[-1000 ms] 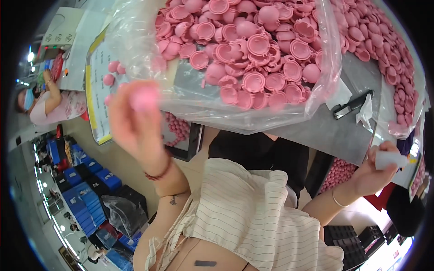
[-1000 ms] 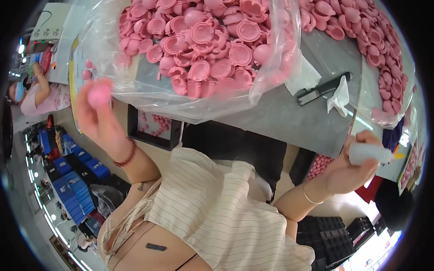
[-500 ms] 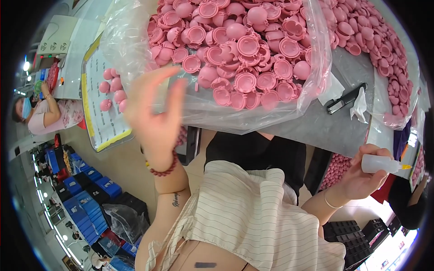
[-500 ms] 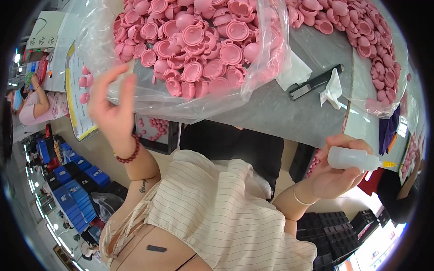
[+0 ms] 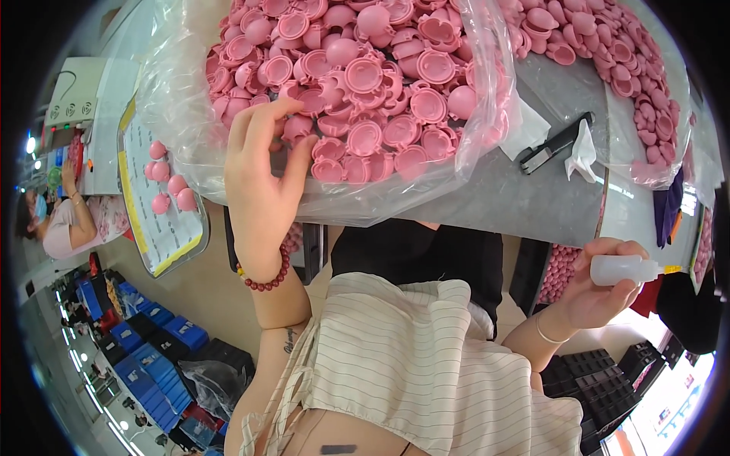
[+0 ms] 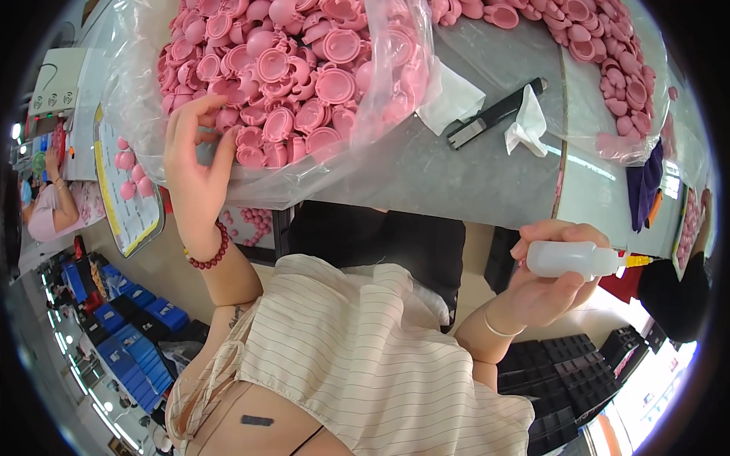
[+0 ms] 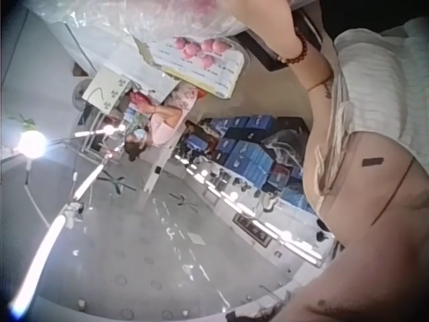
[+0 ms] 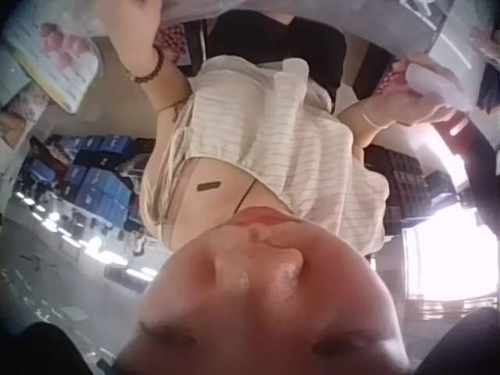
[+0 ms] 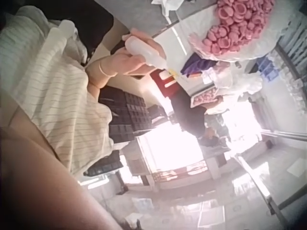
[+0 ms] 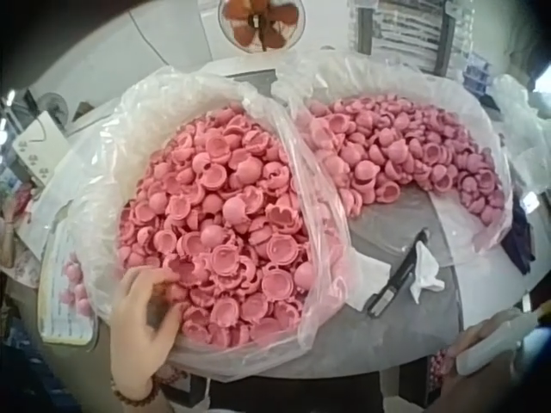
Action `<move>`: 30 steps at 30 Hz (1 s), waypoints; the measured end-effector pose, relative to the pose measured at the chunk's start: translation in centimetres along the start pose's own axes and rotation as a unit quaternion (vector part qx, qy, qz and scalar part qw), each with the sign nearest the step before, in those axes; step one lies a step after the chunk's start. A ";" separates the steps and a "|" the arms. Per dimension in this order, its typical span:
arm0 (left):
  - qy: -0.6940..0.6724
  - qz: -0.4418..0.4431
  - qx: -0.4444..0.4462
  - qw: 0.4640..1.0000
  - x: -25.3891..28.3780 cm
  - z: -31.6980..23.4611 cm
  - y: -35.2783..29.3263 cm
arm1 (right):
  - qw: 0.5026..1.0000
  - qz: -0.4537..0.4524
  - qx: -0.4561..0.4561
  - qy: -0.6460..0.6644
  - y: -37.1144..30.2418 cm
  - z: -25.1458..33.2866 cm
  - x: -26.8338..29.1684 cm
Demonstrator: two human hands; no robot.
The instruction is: Assembling small pink plastic parts by applying glue from a bottle and pressing them together.
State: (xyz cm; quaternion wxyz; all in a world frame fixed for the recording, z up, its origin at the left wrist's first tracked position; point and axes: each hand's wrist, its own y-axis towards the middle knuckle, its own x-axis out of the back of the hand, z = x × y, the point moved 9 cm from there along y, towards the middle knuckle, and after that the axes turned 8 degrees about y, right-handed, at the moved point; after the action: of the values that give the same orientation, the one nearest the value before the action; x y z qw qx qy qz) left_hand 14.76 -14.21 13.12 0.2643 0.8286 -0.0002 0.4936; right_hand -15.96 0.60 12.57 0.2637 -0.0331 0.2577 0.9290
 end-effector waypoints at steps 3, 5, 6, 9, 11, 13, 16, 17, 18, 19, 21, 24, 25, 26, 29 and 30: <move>-0.037 0.002 0.047 0.998 -0.1 0.8 0.2 | 1.000 0.005 0.002 0.009 0.1 -0.1 -0.1; -0.022 0.016 0.073 0.997 -0.1 0.7 0.4 | 1.000 0.006 0.005 0.012 0.2 0.0 -0.2; -0.023 0.017 0.072 0.997 -0.4 0.9 0.4 | 1.000 0.001 0.008 -0.007 0.2 0.1 -0.2; -0.039 -0.004 0.067 0.997 -0.6 1.8 -0.2 | 1.000 -0.017 0.012 -0.021 -0.1 0.0 0.1; -0.080 -0.075 0.079 0.991 0.4 2.1 -0.4 | 0.999 -0.033 0.016 -0.025 -0.2 0.2 0.4; -0.118 -0.154 0.050 0.980 2.0 1.3 -0.5 | 0.999 -0.034 0.013 0.003 -0.2 0.3 0.4; -0.401 -0.117 0.067 0.906 2.6 0.2 -1.9 | 0.994 -0.093 0.026 0.056 0.0 0.4 0.1; -0.451 -0.067 0.025 0.890 2.1 -1.3 -2.2 | 0.994 -0.094 0.030 0.046 0.0 0.4 -0.2; -0.552 0.055 0.010 0.832 0.3 -3.8 -2.5 | 0.995 -0.088 0.027 0.044 0.0 0.2 -0.5; -0.638 0.176 -0.010 0.750 -1.9 -7.1 -3.1 | 0.995 -0.084 0.026 0.041 -0.3 -0.4 -0.1; -0.650 0.327 -0.012 0.685 -4.7 -11.5 -4.1 | 0.995 -0.103 -0.003 0.007 -0.4 -1.0 0.6; -0.692 0.398 0.083 0.596 -8.2 -13.6 -6.8 | 0.982 -0.167 -0.009 0.086 -0.6 -0.5 0.5; -0.701 0.411 0.167 0.559 -9.1 -13.7 -7.5 | 0.982 -0.168 -0.009 0.082 -0.7 -0.2 0.4; -0.731 0.412 0.204 0.504 -9.4 -13.8 -7.8 | 0.982 -0.123 0.023 0.140 -0.5 0.5 -0.3; -0.711 0.388 0.202 0.551 -9.6 -13.3 -7.6 | 0.980 -0.106 0.065 0.153 -0.8 1.3 -1.0; -0.711 0.389 0.204 0.549 -9.8 -13.0 -7.7 | 0.986 -0.036 0.102 0.126 -0.8 1.9 -1.9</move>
State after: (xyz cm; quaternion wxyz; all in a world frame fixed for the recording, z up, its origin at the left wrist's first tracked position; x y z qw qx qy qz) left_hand 1.15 -4.43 6.59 -0.2160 0.8598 -0.4100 -0.2146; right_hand -13.79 1.25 14.23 0.2647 -0.1319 0.3811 0.8759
